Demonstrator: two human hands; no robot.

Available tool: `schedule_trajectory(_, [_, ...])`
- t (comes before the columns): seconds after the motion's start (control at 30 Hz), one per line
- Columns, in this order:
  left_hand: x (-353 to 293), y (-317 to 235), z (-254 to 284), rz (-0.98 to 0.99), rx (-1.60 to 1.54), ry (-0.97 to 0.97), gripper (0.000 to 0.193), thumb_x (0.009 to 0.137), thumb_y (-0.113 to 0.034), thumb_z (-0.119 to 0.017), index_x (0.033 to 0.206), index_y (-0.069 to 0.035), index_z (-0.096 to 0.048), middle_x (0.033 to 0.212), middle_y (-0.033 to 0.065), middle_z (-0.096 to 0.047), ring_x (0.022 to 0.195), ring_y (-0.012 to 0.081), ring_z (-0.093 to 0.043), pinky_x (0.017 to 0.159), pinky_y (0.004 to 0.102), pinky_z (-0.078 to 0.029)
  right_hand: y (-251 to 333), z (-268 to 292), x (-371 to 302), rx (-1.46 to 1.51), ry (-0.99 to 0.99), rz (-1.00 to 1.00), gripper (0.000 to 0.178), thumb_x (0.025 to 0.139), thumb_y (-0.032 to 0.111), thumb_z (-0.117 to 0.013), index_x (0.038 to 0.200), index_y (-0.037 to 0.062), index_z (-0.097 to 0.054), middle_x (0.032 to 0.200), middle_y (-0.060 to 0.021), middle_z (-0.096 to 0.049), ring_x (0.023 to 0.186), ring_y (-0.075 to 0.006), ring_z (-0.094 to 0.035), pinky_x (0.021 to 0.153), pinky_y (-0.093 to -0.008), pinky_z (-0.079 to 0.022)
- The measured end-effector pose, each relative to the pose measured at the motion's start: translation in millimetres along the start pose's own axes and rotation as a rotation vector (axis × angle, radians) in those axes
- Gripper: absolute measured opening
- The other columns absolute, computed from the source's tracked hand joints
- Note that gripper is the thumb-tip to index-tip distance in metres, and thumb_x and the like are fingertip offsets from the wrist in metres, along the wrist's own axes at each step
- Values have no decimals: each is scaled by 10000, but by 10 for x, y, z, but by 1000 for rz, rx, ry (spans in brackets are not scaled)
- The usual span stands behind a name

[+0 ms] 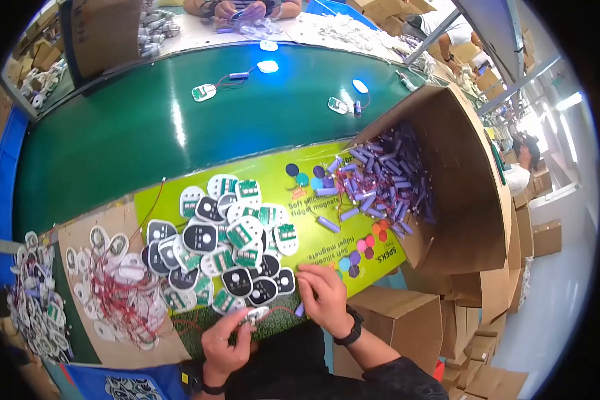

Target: The person picks up a battery and a white plastic piece, connects the wires, and presses the battery into the casing. They then pick up a green circuit board, press it into the plastic piece over the battery, and set the completed unit aside.

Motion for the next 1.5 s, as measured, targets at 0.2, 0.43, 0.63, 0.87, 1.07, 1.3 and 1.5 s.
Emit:
schedule_trajectory(0.2, [153,-34,50,-52,-56,-26,298,860,102,-651,1152,46,-636,997,194,-736,782,245,-758,652,313,-634,13,-93,201,-24,46,9,98,846,11,-714,941,35,-721,1016,-104,-718,815,-282,-668,710,-363,-513])
schedule_trajectory(0.43, [137,-39,75,44,-49,-85,233,897,-16,-707,1129,-29,-719,981,176,-743,792,242,-740,738,328,-586,-10,-103,174,-52,75,-16,90,849,26,-720,937,46,-727,1011,-93,-720,786,-272,-670,693,-358,-509])
schedule_trajectory(0.63, [140,-100,68,48,-75,-138,231,889,-2,-712,1119,-26,-717,980,177,-748,757,227,-739,705,314,-588,32,-84,163,-39,85,-63,68,884,41,-687,933,25,-731,992,-119,-719,825,-282,-671,740,-364,-525])
schedule_trajectory(0.87, [160,-4,47,2,-111,-49,303,868,102,-651,1168,60,-628,1009,205,-730,799,251,-756,646,316,-636,24,16,86,109,23,-38,95,883,25,-667,964,16,-717,1036,-138,-710,887,-278,-676,789,-356,-531])
schedule_trajectory(1.07, [98,113,84,-19,-48,-73,290,883,69,-665,1169,23,-668,981,173,-742,739,216,-753,639,304,-606,337,216,1459,-165,109,223,524,887,61,-673,1375,-27,-504,1340,-249,-562,1245,-423,-527,1078,-477,-406])
schedule_trajectory(1.3, [105,102,28,-83,55,-63,314,884,74,-660,1194,29,-664,972,166,-742,734,209,-761,613,288,-598,-1574,-501,3722,-831,33,-684,806,895,551,-571,1400,-64,-441,1492,-388,-334,1405,-509,-317,1168,-555,-241])
schedule_trajectory(1.5, [77,93,15,-78,55,-73,311,875,70,-677,1183,32,-673,986,168,-742,735,215,-761,616,291,-606,-2146,-779,3806,-816,-123,-924,883,912,610,-516,1594,113,-256,1624,-321,-146,1504,-507,-97,1195,-625,-51])
Point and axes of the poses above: each hand's wrist, its own x-axis towards the middle knuckle, its own z-axis out of the back of the hand, y = z × x, the point moved 2 cm from there along x, towards the middle knuckle
